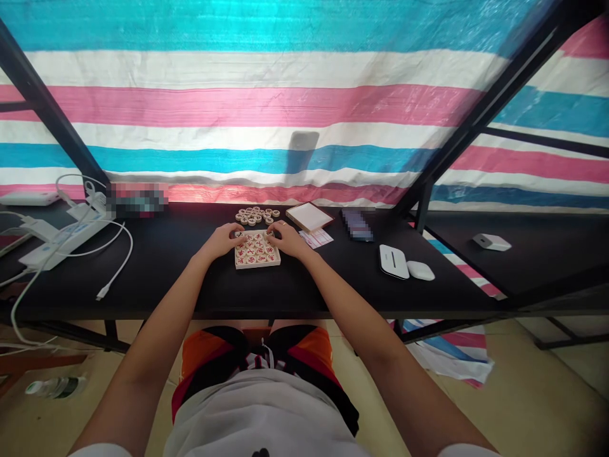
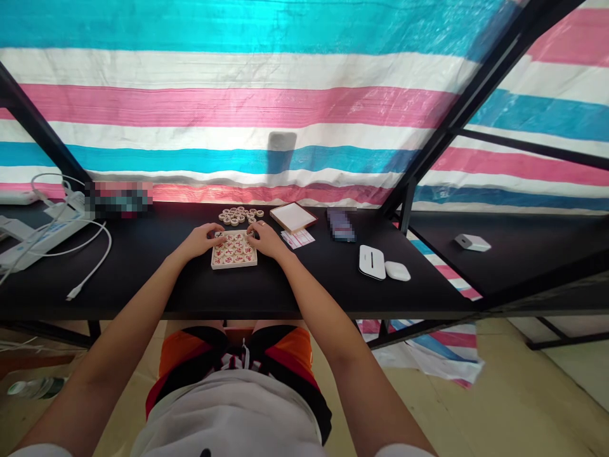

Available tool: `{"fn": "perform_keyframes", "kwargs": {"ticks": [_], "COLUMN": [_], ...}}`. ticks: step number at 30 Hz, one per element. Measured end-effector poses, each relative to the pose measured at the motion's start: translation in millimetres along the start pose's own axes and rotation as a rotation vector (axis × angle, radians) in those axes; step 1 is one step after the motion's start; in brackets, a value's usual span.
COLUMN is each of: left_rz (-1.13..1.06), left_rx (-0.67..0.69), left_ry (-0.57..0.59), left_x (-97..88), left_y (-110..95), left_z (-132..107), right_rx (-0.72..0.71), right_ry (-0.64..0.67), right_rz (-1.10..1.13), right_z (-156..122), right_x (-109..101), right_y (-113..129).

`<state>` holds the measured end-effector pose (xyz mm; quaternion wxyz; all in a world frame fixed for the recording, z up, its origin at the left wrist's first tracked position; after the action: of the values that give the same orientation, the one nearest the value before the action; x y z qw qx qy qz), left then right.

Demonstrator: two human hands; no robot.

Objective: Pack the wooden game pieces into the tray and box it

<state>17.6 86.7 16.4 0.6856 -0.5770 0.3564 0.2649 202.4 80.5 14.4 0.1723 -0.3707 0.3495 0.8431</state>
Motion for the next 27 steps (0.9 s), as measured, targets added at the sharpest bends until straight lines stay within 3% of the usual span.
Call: {"fn": "perform_keyframes", "kwargs": {"ticks": [8,14,17,27], "left_rz": [-0.082,-0.028,-0.031,0.0], "left_rx": [-0.019,-0.026,-0.018,-0.002], "left_ry": [-0.096,-0.019,-0.01,-0.01], "left_x": [-11.5,-2.8,-1.8,-1.6], "left_y": [3.6,1.5,0.1,-0.7], "left_z": [-0.2,-1.6,-2.2,-1.3], "right_rx": [-0.01,-0.05,-0.104,0.067], "right_ry": [-0.074,0.154,0.196,0.098], "right_rz": [-0.074,-0.275,-0.304,-0.337], "right_z": [-0.4,6.7,11.3,6.2], "right_x": [-4.2,14.0,20.7,5.5], "right_y": [-20.1,-38.2,-38.0,-44.0]}}
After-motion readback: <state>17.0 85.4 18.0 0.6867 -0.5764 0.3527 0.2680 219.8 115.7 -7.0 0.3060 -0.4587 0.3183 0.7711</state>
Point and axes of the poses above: each hand's wrist, its own z-axis towards the middle knuckle, its own x-axis out of the palm, y = z × x, the point moved 8 cm from there along z, towards the middle knuckle, and after that the axes turned 12 degrees about -x, right-handed, at the moved point
